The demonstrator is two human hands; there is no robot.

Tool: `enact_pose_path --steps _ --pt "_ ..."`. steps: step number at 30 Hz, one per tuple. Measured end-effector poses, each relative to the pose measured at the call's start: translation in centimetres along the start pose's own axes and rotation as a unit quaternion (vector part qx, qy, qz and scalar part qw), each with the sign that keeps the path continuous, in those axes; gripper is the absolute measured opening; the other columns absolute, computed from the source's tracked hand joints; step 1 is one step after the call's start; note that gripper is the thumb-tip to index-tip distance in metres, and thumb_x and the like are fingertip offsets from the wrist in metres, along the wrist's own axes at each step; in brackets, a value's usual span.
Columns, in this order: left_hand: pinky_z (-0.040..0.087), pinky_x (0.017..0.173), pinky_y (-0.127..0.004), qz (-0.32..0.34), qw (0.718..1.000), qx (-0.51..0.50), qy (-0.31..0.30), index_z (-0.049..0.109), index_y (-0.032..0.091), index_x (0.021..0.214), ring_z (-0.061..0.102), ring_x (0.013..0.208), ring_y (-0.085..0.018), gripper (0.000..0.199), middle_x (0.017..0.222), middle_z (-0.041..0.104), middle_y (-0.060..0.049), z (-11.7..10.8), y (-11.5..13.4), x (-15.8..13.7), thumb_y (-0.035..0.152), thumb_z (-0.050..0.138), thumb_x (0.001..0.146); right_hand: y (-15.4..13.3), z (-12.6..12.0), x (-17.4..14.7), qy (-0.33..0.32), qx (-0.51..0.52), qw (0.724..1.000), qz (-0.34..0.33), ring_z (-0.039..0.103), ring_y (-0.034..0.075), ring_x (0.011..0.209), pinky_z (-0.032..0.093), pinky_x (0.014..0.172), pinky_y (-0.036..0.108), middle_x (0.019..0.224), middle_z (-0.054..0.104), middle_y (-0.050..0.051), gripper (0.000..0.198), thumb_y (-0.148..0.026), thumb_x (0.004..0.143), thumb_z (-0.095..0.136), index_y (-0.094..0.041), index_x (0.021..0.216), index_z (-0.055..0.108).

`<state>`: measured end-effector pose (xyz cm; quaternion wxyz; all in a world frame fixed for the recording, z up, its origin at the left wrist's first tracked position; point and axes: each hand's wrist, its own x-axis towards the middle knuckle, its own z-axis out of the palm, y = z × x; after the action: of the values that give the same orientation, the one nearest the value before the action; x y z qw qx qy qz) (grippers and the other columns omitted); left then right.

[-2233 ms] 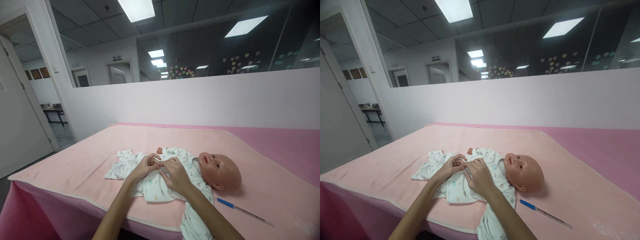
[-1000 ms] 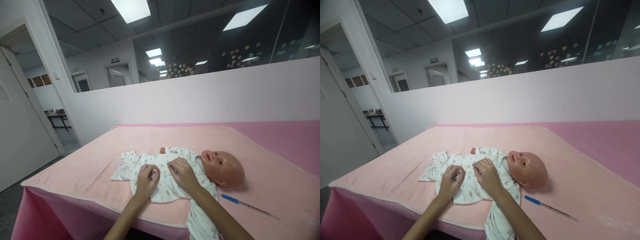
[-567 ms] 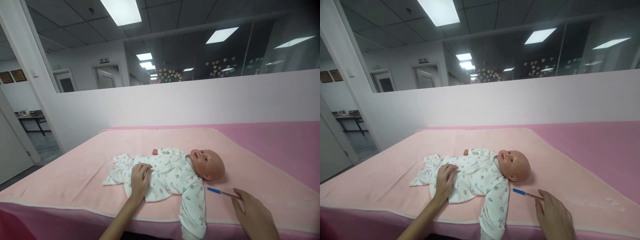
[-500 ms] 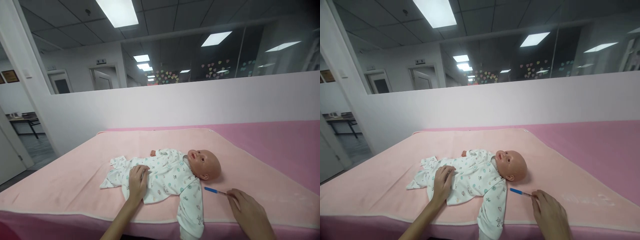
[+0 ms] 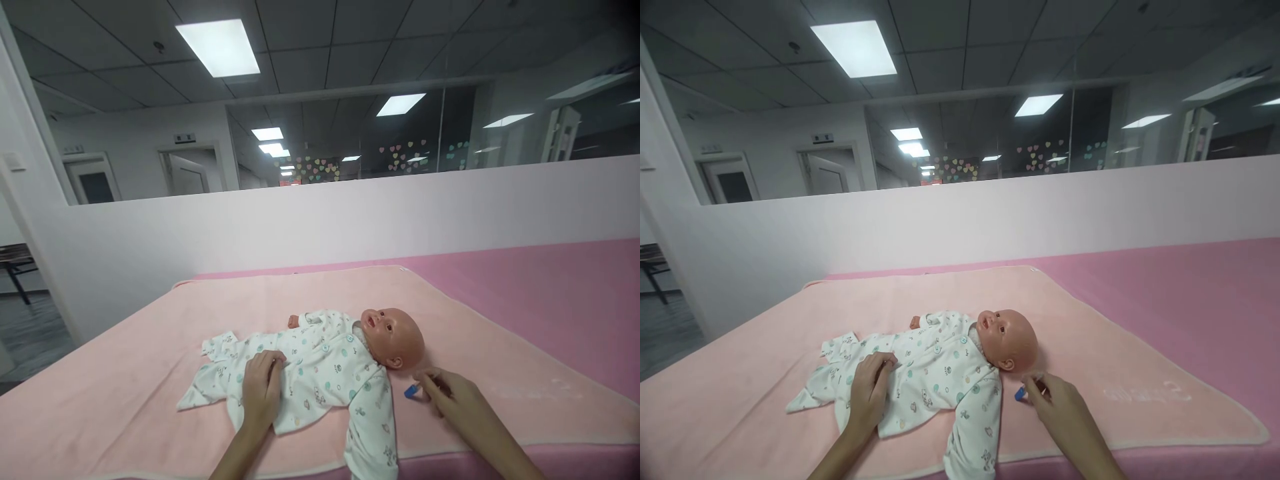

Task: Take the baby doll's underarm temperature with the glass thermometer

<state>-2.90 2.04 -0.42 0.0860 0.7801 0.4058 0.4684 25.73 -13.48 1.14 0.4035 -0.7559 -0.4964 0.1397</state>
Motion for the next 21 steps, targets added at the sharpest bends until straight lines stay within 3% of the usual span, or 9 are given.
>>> enact_pose_path --steps 4,7,10,13,15,19,21 --pt "0.036 0.073 -0.032 0.000 1.000 0.010 -0.007 0.055 0.021 0.076 0.051 0.076 -0.017 0.024 0.078 0.060 0.000 0.0 0.0 0.0 0.028 0.033 0.086 0.5 1.3 -0.4 -0.045 0.004 0.999 -0.001 0.053 0.015 0.051 0.037 0.050 0.022 0.058 0.060 0.003 0.037 -0.039 0.078 0.035 -0.017 0.060 0.059" --pt "0.037 0.072 -0.032 0.002 1.000 0.012 -0.006 0.055 0.021 0.076 0.051 0.076 -0.017 0.024 0.079 0.061 -0.001 -0.1 0.0 0.0 0.028 0.034 0.085 -0.3 0.9 -0.2 -0.058 -0.010 0.998 -0.026 0.055 0.015 0.057 0.039 0.054 0.023 0.059 0.060 0.002 0.034 -0.036 0.078 0.039 -0.017 0.058 0.058" --pt "0.038 0.071 -0.033 0.013 1.000 0.009 0.000 0.055 0.021 0.076 0.052 0.076 -0.018 0.024 0.079 0.061 -0.002 -0.1 0.1 0.1 0.028 0.034 0.084 -3.9 -2.2 1.2 -0.141 0.049 0.985 -0.083 0.055 0.014 0.057 0.041 0.055 0.023 0.058 0.061 0.002 0.032 -0.037 0.076 0.046 -0.016 0.055 0.058" --pt "0.039 0.071 -0.034 0.014 1.000 0.006 0.005 0.055 0.021 0.077 0.052 0.076 -0.019 0.022 0.079 0.061 -0.002 -0.2 0.1 0.1 0.028 0.035 0.084 -9.5 -6.8 3.2 -0.249 0.178 0.943 -0.131 0.056 0.014 0.054 0.044 0.054 0.024 0.058 0.063 0.003 0.031 -0.038 0.075 0.053 -0.015 0.056 0.060" --pt "0.039 0.071 -0.034 0.009 1.000 0.005 0.003 0.055 0.021 0.077 0.052 0.077 -0.020 0.022 0.079 0.061 -0.002 -0.2 0.1 0.2 0.028 0.036 0.083 -12.8 -9.0 4.0 -0.177 0.325 0.923 -0.108 0.058 0.011 0.055 0.045 0.053 0.022 0.066 0.066 0.004 0.030 -0.034 0.081 0.045 -0.015 0.064 0.062" --pt "0.040 0.071 -0.033 -0.001 1.000 0.000 0.004 0.056 0.021 0.078 0.052 0.078 -0.019 0.022 0.079 0.061 -0.002 -0.2 0.0 0.1 0.028 0.036 0.083 -15.4 -9.1 2.6 -0.221 0.347 0.909 -0.072 0.058 0.012 0.051 0.046 0.047 0.022 0.063 0.066 0.006 0.025 -0.023 0.081 0.045 -0.011 0.070 0.062" --pt "0.040 0.070 -0.032 -0.007 1.000 -0.002 0.006 0.056 0.021 0.078 0.052 0.078 -0.019 0.022 0.079 0.062 -0.001 -0.2 0.1 0.1 0.028 0.036 0.083 -15.1 -8.4 1.1 -0.199 0.412 0.886 -0.071 0.057 0.011 0.049 0.046 0.046 0.021 0.067 0.067 0.008 0.021 -0.021 0.080 0.046 -0.011 0.073 0.063"
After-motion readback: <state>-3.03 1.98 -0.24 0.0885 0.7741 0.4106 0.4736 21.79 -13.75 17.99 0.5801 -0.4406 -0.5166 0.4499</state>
